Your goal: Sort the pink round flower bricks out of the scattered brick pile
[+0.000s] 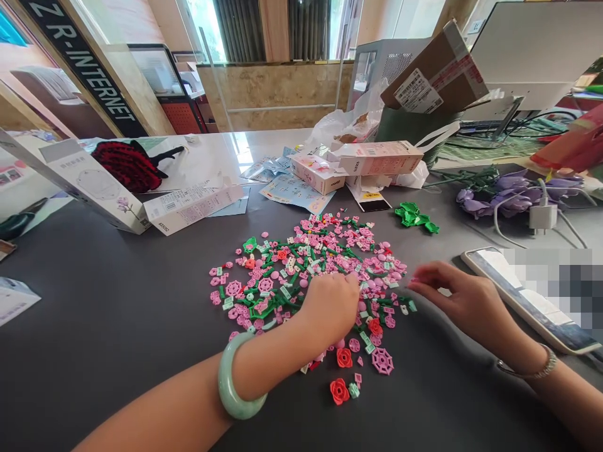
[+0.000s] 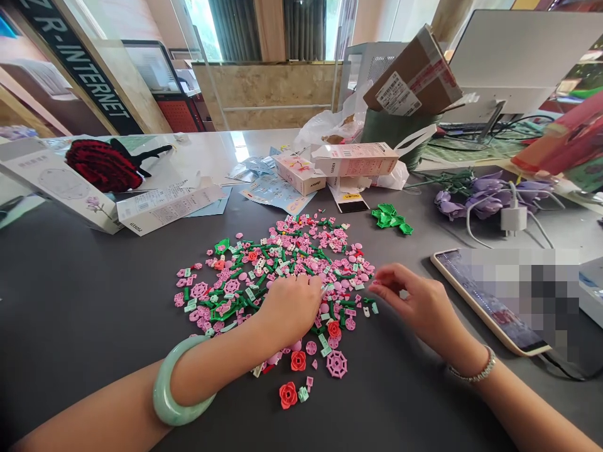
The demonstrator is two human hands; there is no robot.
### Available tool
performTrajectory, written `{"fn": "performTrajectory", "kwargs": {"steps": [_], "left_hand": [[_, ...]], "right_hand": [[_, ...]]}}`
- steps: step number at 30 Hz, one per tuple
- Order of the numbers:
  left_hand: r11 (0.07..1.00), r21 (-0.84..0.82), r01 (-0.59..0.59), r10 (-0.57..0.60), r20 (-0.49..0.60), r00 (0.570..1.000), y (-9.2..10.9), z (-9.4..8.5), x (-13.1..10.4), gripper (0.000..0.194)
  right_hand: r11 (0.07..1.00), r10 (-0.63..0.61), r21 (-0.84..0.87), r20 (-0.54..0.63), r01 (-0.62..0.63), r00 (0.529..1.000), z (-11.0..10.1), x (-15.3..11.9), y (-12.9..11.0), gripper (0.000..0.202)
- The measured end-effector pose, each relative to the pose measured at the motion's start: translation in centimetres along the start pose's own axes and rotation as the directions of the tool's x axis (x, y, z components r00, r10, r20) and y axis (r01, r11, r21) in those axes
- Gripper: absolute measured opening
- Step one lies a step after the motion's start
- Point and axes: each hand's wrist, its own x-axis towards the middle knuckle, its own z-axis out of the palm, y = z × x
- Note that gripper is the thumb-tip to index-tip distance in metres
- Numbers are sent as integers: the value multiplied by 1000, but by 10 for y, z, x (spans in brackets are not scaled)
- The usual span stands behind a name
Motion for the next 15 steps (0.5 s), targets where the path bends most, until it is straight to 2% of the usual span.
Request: {"fn": "performTrajectory", "kwargs": {"steps": [3,7,10,15], "left_hand": [[1000,-4,8,-8,-2,1000,0,0,1,14],[1000,-2,5,-5,5,1000,0,0,1,22],[1000,-2,3,-3,3,1000,0,1,0,25],[1000,-6,9,-9,-28,1000,1,1,0,13]], "right_hand": [[993,-87,-76,74,92,994,0,-1,-1,44],[989,-123,-63,166,135,979,1,1,-1,42],[988,-120,-65,217,137,969,3,1,3,42],[993,-60,-81,265,84,962,6,-2,8,36]]}}
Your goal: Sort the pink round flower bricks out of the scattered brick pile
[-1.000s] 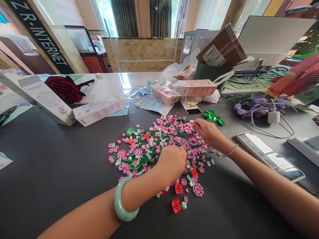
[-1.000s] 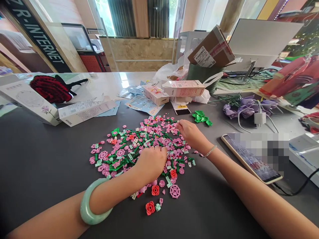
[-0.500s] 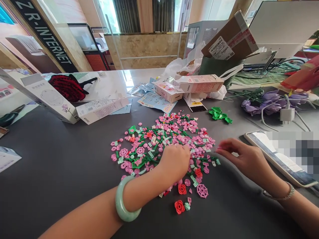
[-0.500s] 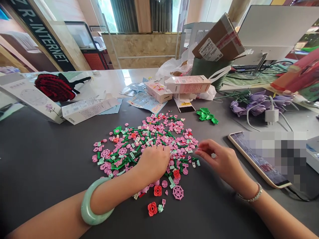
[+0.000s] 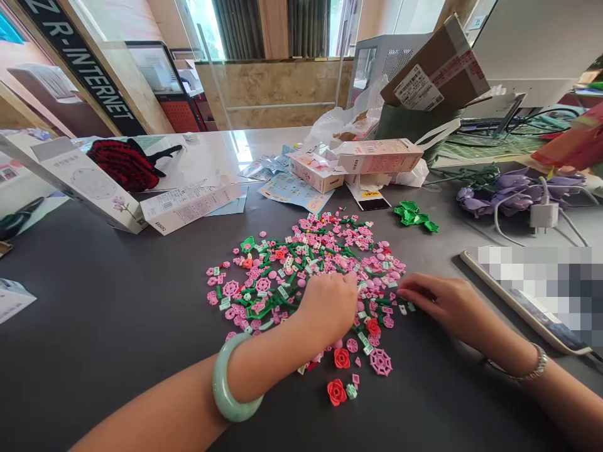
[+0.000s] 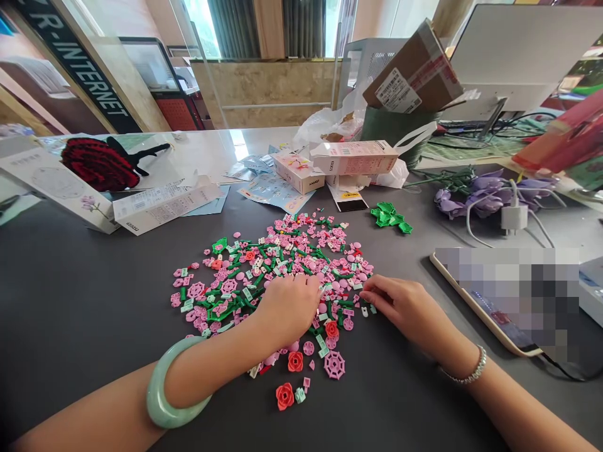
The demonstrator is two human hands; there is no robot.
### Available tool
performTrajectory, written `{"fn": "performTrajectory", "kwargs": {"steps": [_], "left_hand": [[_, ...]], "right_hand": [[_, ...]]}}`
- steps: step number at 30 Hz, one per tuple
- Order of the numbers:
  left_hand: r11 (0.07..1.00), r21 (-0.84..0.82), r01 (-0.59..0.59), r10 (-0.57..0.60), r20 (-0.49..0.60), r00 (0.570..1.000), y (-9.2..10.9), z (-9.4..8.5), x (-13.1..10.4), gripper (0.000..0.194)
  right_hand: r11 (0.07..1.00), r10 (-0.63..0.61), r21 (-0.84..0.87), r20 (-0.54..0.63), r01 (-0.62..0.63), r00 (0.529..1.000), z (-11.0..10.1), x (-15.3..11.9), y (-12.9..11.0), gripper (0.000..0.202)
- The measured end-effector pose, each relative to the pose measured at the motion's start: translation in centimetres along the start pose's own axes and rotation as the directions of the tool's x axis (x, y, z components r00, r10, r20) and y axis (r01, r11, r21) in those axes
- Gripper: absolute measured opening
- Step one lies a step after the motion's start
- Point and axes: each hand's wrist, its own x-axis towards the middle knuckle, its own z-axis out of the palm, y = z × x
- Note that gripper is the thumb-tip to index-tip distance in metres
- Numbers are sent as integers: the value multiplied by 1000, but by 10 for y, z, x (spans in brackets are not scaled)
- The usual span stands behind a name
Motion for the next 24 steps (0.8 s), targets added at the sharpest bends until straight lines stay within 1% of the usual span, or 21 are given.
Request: {"fn": "performTrajectory", "kwargs": {"steps": [1,4,10,15,17,19,22,24], "left_hand": [[1000,-2,1,-1,-9,1000,0,0,0,12],[1000,-10,6,-6,-36,999,0,-1,-1,20],[999,-33,-13,11,-75,997,-2,-4,0,29],[998,-27,-55,52,-84,995,-10,-7,3,40],[995,-7,-95,94,-85,992,-14,-9,5,43],[986,18,-164,165,-82,983,-18,-11,6,42],[955,50,-291,294,-67,953,-25,-14,9,37],[936,65,-345,349,-62,935,-29,-15,10,35]], "right_hand": [[1000,11,-2,3,-11,1000,1,0,0,34],[1000,26,-3,-11,-26,1000,1,-1,0,30],[1000,13,-13,-108,-14,994,-2,2,-7,35],[1000,15,13,-99,-14,995,-5,2,-8,33],[1000,21,25,-99,-19,995,-7,2,-8,32],[999,27,36,-97,-24,995,-9,1,-8,33],[999,26,43,-94,-22,995,-12,1,-9,35],[999,23,41,-100,-19,995,-14,0,-10,36]]}}
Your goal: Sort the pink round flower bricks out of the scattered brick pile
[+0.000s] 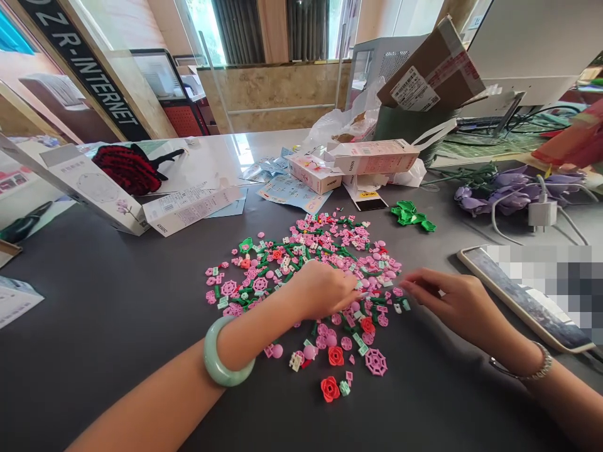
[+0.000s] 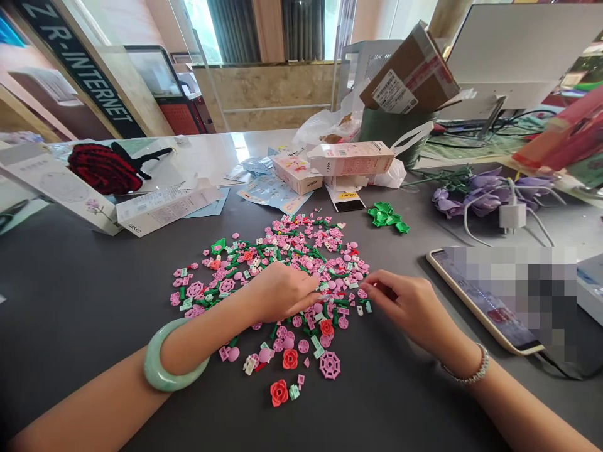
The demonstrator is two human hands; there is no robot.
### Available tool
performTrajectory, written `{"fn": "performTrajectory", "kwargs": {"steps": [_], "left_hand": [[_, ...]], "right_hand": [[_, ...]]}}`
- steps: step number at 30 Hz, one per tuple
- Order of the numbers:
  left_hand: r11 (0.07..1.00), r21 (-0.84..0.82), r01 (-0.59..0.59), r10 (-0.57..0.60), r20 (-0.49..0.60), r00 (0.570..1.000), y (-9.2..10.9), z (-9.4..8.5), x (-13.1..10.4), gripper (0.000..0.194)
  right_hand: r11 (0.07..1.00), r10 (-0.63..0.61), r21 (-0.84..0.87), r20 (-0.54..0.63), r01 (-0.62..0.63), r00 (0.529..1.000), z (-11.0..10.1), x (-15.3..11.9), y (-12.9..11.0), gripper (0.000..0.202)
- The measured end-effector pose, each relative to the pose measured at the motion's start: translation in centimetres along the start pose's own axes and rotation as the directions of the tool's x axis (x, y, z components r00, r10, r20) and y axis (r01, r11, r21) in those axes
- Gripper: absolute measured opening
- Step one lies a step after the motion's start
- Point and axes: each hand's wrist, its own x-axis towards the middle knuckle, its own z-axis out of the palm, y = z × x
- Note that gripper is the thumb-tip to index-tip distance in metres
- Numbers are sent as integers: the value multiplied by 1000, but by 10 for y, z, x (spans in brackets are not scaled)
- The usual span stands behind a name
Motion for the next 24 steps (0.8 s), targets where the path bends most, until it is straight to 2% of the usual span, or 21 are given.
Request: {"fn": "performTrajectory", "kwargs": {"steps": [5,10,13,17,20,24], "left_hand": [[999,19,-27,27,-17,999,-10,-1,-1,35],[998,55,-11,13,-35,999,-12,-1,-1,43],[997,56,45,-42,-57,997,-13,-3,0,47],[984,13,176,-174,-96,980,-15,-6,1,50],[972,-43,229,-231,-63,971,-17,-4,0,59],[968,-115,221,-215,62,975,-19,3,-2,74]], "right_hand": [[1000,-19,-3,-23,19,1000,-2,-1,-2,36],[999,-48,-4,-52,48,997,-3,-1,-2,36],[999,-52,0,-46,52,998,-3,-2,-3,36],[998,-66,2,-56,67,996,-4,-2,-4,35],[998,-64,-4,-56,64,996,-4,-1,-4,36],[999,-55,0,-43,55,998,-5,-2,-4,38]]}}
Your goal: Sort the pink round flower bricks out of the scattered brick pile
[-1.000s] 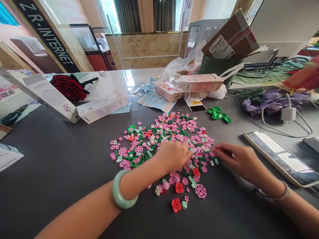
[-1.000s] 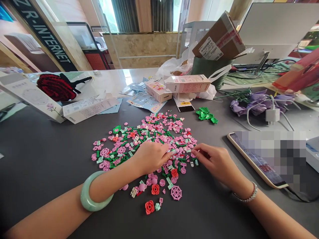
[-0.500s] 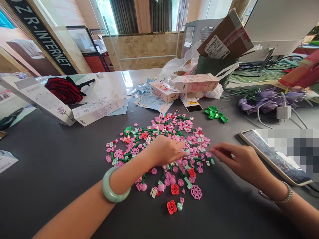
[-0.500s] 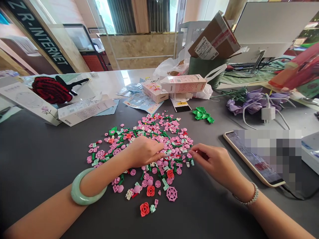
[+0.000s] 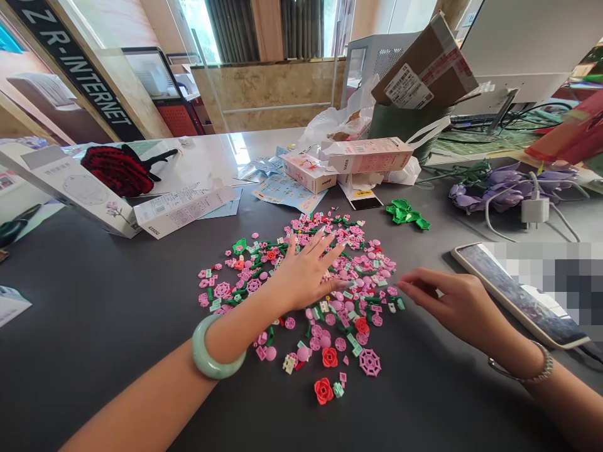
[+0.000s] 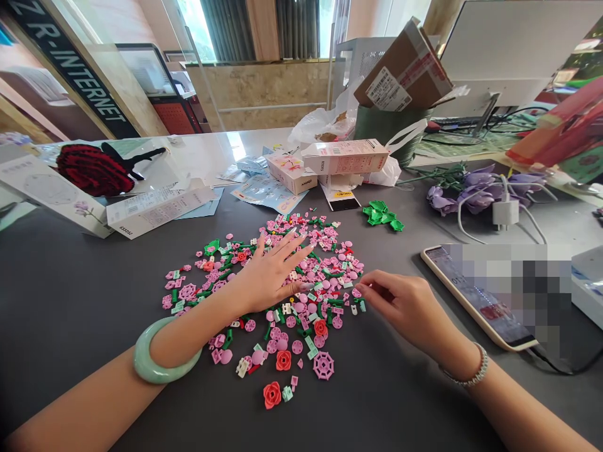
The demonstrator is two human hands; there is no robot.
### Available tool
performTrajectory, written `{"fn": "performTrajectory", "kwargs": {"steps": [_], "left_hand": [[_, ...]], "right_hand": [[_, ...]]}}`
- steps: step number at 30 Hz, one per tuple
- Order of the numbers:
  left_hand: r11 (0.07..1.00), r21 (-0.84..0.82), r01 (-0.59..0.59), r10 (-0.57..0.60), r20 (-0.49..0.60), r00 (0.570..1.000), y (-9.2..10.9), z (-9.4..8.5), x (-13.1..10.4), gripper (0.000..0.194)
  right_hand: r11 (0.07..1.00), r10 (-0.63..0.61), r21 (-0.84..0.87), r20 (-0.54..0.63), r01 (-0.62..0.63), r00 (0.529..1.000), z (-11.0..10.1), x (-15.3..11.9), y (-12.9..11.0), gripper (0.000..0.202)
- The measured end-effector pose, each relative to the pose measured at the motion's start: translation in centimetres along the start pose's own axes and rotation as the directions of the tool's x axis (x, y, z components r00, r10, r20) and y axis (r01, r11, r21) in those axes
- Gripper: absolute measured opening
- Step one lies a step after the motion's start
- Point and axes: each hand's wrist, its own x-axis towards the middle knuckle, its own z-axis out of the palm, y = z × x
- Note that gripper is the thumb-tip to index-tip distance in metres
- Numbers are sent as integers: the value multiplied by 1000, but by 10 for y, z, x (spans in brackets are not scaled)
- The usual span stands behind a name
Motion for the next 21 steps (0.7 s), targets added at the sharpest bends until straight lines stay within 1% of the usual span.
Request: {"fn": "performTrajectory", "kwargs": {"steps": [3,6,12,21], "left_hand": [[999,-38,-12,15,84,996,-2,2,-1,82],[998,-57,-13,20,129,991,-2,1,-1,84],[996,-91,1,15,176,984,0,-3,-2,84],[994,-109,11,12,211,977,4,-9,-3,84]], "right_hand": [[1000,-3,-4,-3,3,1000,-1,0,-2,37],[999,-32,-10,-13,32,999,-1,0,-3,35],[998,-60,-32,-13,60,998,-1,-1,-2,31],[999,-45,-24,-10,44,999,-2,0,0,31]]}}
